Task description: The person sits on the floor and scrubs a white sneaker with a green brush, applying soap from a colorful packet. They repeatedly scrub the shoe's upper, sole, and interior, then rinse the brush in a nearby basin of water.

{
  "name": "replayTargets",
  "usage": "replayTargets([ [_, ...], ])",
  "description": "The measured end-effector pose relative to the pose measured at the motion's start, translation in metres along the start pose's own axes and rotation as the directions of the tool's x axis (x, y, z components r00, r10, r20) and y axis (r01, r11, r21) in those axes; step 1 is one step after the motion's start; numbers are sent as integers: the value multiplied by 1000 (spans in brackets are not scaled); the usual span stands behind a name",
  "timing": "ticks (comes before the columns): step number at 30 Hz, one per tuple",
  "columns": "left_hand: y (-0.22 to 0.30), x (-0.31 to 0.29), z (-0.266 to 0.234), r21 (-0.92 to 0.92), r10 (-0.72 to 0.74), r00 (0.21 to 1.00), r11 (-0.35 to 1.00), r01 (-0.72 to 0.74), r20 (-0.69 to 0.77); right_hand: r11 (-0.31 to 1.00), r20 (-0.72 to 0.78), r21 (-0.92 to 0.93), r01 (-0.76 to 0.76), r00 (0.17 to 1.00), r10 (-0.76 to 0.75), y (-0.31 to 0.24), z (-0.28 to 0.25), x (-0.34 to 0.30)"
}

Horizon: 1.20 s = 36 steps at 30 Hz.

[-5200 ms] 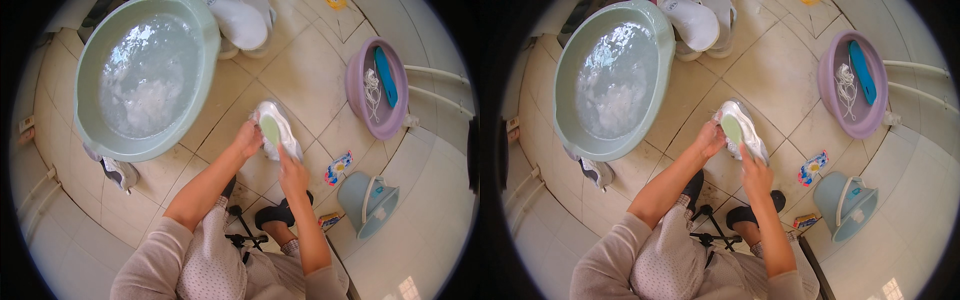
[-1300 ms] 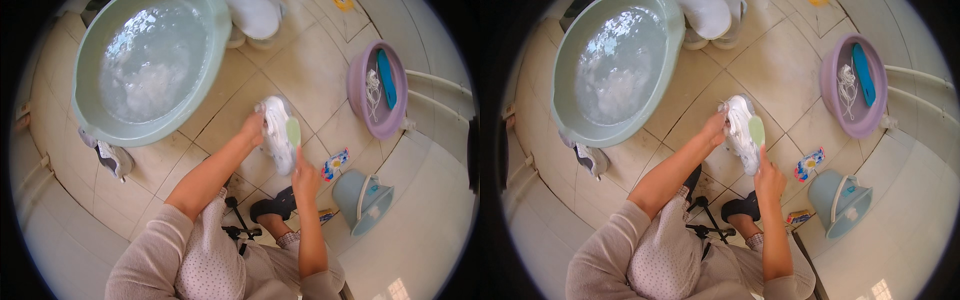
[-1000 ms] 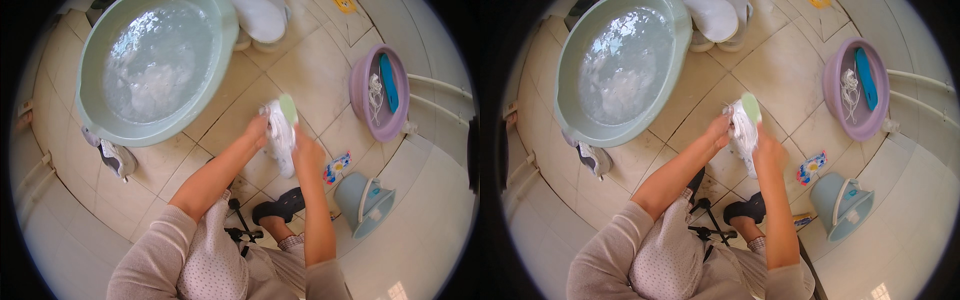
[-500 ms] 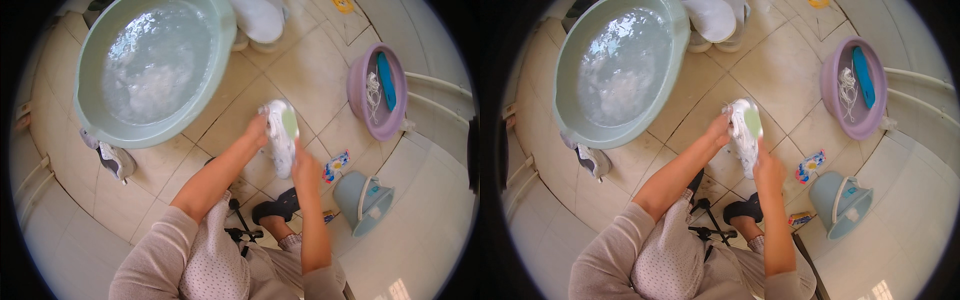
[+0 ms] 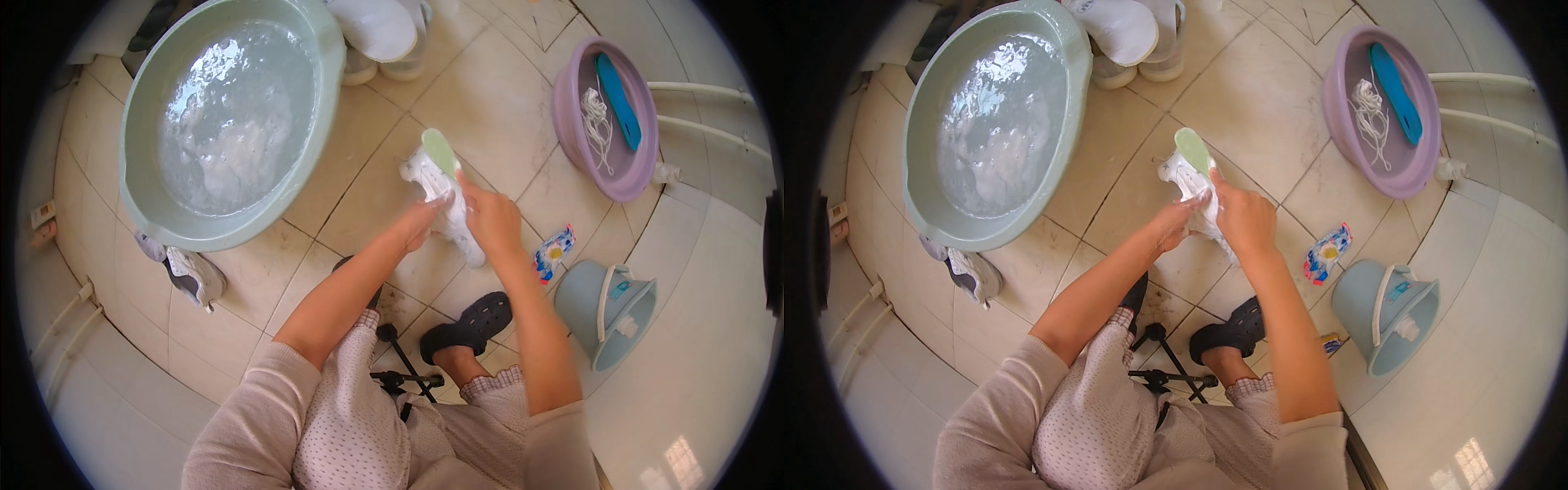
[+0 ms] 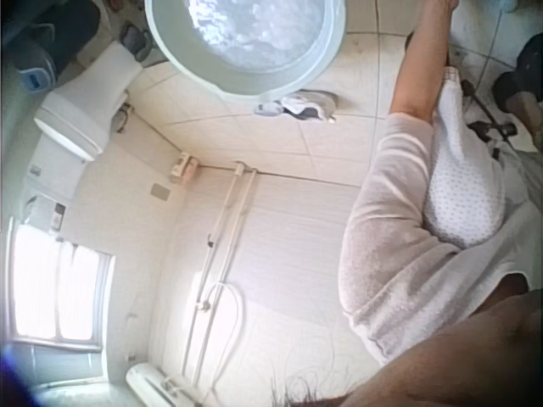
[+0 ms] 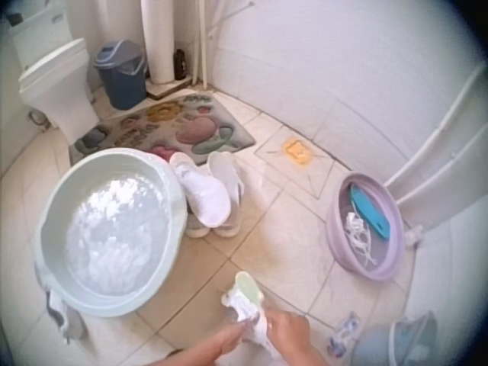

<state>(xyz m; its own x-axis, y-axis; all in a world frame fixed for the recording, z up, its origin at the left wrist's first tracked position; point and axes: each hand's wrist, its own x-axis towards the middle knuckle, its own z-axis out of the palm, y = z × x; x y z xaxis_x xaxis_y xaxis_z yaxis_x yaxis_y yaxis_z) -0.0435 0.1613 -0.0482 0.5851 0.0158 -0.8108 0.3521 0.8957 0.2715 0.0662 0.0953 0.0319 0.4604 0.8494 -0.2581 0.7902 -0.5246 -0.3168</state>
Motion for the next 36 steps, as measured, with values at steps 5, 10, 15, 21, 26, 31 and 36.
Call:
replayTargets([
  [5, -19, 25, -3, -298, 39, 999, 953, -48, -35, 978, 200, -198, 67, 979, -26, 56, -25, -102],
  [10, -3, 10, 21, -282, 57, 992, 955, -88, -115, 988, 136, -146, -57, 988, 77, 69, -31, -123],
  [15, -12, 16, 22, -258, 67, 993, 962, -91, -98, 995, -31, -83, 51, 998, -54, 43, 0, -43],
  [21, 4, 6, 34, -279, 59, 990, 956, -93, -130, 983, 3, -136, -119, 993, 121, 81, -11, -118],
  [26, 1, 8, 32, -232, 119, 989, 968, -97, 84, 995, -111, -56, -77, 991, 70, 68, 3, -93],
  [31, 12, 7, 31, -163, 92, 996, 983, -88, 17, 1000, -226, -21, 16, 974, -20, 63, 23, -71],
  [36, 20, -1, 41, -191, 102, 994, 975, -109, -44, 989, -112, -38, -146, 984, 141, 98, 12, -132],
])
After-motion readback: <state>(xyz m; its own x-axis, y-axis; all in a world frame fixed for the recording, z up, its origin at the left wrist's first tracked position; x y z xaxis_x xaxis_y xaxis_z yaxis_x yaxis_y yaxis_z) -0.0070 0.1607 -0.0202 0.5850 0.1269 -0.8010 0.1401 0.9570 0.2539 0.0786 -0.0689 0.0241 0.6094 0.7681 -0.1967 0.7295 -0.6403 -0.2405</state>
